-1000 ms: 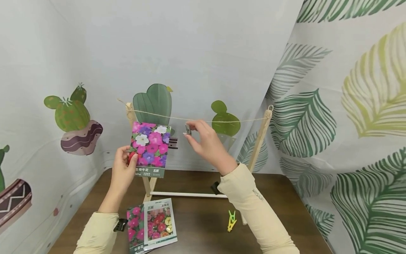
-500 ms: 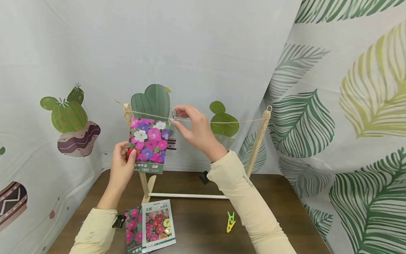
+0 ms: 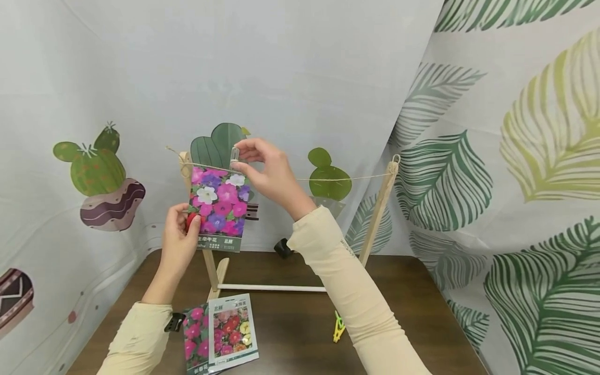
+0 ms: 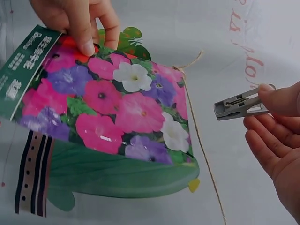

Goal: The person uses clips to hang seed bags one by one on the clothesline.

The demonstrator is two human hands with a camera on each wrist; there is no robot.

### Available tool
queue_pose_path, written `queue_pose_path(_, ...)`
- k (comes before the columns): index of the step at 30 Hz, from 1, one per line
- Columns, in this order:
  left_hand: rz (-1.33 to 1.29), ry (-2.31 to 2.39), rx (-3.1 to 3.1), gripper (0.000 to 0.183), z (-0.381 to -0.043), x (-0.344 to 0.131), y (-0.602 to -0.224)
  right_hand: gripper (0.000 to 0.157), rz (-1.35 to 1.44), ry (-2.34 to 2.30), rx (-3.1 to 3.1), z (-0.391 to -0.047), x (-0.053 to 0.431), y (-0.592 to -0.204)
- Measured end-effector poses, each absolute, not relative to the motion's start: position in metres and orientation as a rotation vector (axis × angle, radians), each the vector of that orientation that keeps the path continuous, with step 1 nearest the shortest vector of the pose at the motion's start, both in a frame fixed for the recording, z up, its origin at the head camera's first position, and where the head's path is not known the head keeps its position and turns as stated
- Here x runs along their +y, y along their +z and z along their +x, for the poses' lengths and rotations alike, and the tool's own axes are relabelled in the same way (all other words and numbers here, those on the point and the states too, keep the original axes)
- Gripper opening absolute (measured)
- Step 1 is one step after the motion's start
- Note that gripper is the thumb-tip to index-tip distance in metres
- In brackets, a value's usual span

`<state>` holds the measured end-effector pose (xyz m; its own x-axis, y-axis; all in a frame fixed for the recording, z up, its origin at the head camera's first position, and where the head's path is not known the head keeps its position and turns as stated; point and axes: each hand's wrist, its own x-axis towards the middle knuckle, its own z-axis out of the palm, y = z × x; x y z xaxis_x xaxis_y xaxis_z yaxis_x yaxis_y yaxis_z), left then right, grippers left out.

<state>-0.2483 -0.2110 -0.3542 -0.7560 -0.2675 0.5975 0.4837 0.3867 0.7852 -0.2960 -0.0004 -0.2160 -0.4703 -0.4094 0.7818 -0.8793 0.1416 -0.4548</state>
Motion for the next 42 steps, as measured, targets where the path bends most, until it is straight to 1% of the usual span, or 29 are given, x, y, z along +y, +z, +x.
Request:
queue_pose_path(8, -0.195, -1.441, -1.971, 0.034, -0.249, -0.210, -0.352, 0.029, 1.126, 1.406, -2.065, -0.306, -0.016, -0.217)
queue_pose_path(16, -0.165, -1.481, -1.965, 0.031, -0.249, -0.211, -0.352, 0.026, 1.007, 1.576, -2.157, -0.311, -0.025, -0.217)
queue_pose_path(24, -0.202, -1.462, -1.969, 0.033, -0.251, -0.214, -0.354, 0.021, 0.973, 1.558, -2.214, -0.312, -0.029, -0.215)
queue_pose_path(35, -0.252, -1.474, -1.933, 0.030, -0.254, -0.215, -0.353, 0.022, 0.900, 1.492, -2.334, -0.314, -0.035, -0.210)
queue_pose_path(42, -0.214, -1.481, -1.933, 0.029, -0.259, -0.216, -0.355, 0.021, 0.864, 1.483, -2.406, -0.314, -0.043, -0.212)
